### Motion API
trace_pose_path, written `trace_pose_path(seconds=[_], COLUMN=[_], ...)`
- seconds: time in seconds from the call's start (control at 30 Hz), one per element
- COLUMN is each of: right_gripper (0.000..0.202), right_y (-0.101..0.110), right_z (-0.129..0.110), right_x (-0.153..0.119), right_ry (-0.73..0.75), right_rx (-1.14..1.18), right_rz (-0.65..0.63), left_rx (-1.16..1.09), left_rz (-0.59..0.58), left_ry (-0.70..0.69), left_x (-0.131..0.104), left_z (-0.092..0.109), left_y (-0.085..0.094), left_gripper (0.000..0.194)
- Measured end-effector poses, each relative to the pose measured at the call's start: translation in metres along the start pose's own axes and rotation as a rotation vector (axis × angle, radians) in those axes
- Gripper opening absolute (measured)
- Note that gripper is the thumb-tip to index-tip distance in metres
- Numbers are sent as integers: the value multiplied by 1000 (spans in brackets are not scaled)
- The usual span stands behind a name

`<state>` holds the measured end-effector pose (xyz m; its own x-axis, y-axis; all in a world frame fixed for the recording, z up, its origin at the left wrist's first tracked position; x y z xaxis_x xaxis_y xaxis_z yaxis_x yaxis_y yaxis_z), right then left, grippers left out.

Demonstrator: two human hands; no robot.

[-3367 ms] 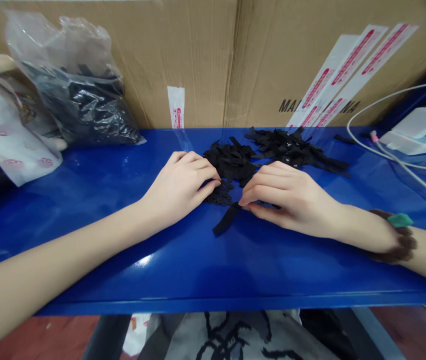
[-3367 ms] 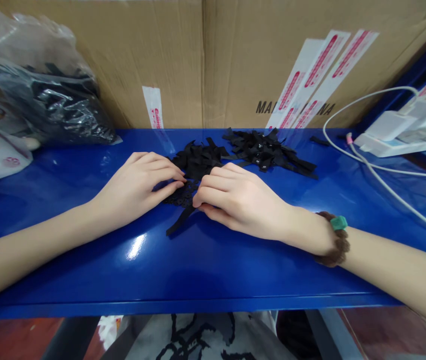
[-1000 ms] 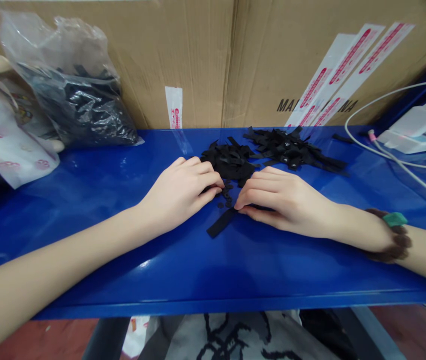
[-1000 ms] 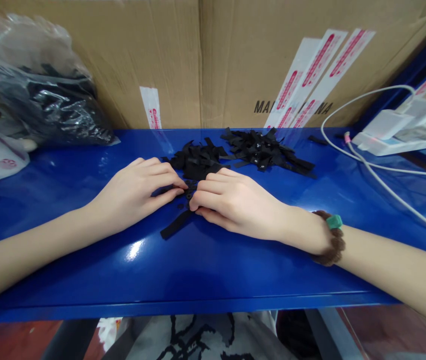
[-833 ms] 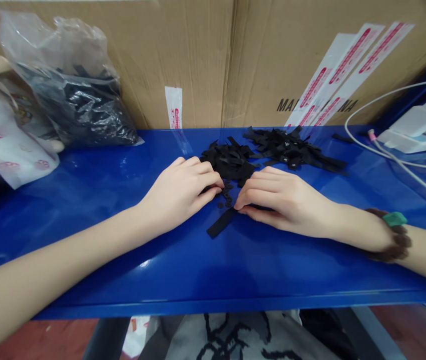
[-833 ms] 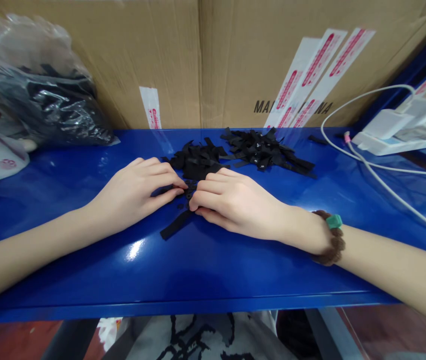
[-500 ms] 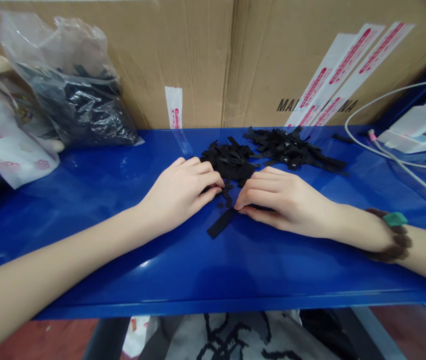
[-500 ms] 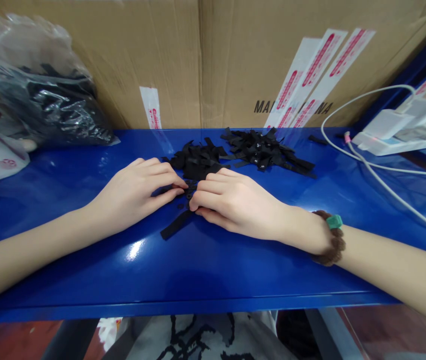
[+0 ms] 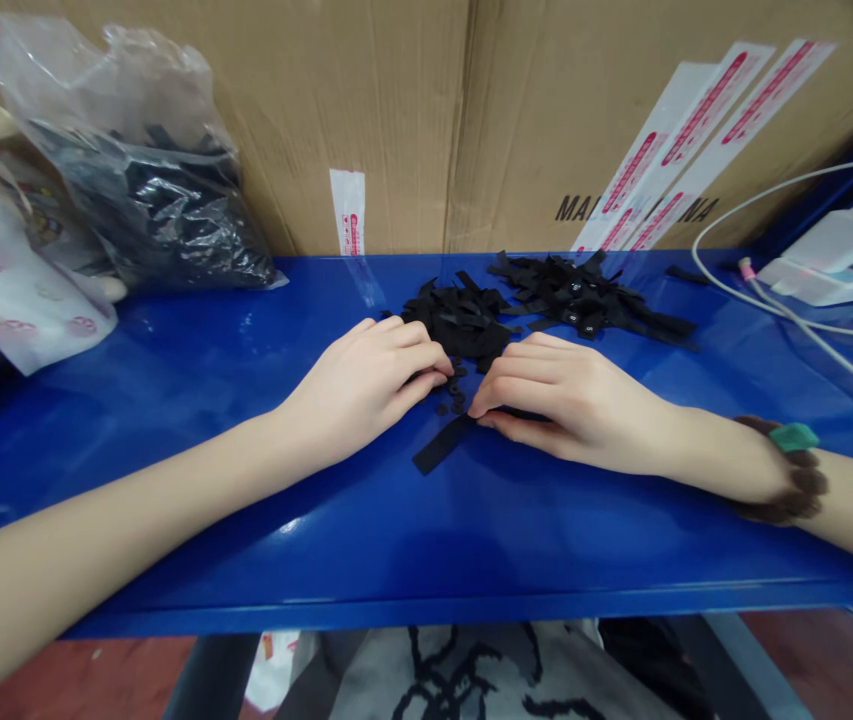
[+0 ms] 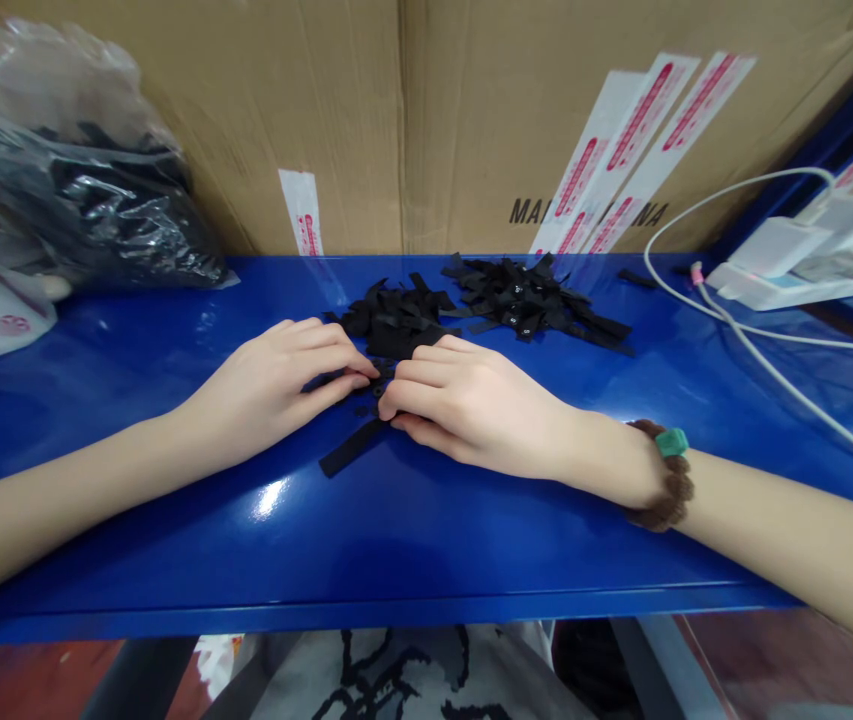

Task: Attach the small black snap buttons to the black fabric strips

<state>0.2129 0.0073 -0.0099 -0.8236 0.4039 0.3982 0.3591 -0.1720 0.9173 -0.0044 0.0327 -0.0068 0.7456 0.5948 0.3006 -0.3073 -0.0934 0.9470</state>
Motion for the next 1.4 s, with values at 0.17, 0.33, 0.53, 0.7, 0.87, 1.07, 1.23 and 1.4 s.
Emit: trace_pose_path(seconds=[0.17,0.33,0.53,0.7,0.87,1.07,1.23,1.4], right_gripper=[14,14,15,17,17,14,16,16], right_y=[1,1,0,0,0,0,0,1], right_z=[-1,-1,0,0,0,-1,-1,-1], right_x=[-1,1,0,-1,0,0,0,0], right_ry=[4,7,8,18,21,30,32,27], right_rx=[-2,-15,-21,-34,-28,-6,-24,-12], right_rz=[-2,7,18,21,28,38,48,51], left_rx=[-9,-127,-66,-28,-41,-61,-61,-97], left_rz=[11,81,259,233,246,250,155,117], left_ry=[-18,-37,-159,-223,-250,-179,-164,-112], left_x=[0,0,-6,-8,-6,-6,-5,-5], left_z=[0,3,18,25,23,20,18,15], left_y=[-1,-3,6,10,8,7,4,1], left_gripper=[21,21,23,22,13,20,22,21])
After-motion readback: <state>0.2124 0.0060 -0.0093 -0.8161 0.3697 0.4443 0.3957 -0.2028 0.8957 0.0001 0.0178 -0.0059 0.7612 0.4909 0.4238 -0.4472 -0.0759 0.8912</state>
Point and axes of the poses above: each hand's wrist, its own x-axis towards the middle knuckle, its own y-axis out of the back of the hand, z = x × y, the point moved 1 cm from there along x, towards the middle knuckle, and after that the axes turned 5 degrees about -x, right-handed, at the moved point
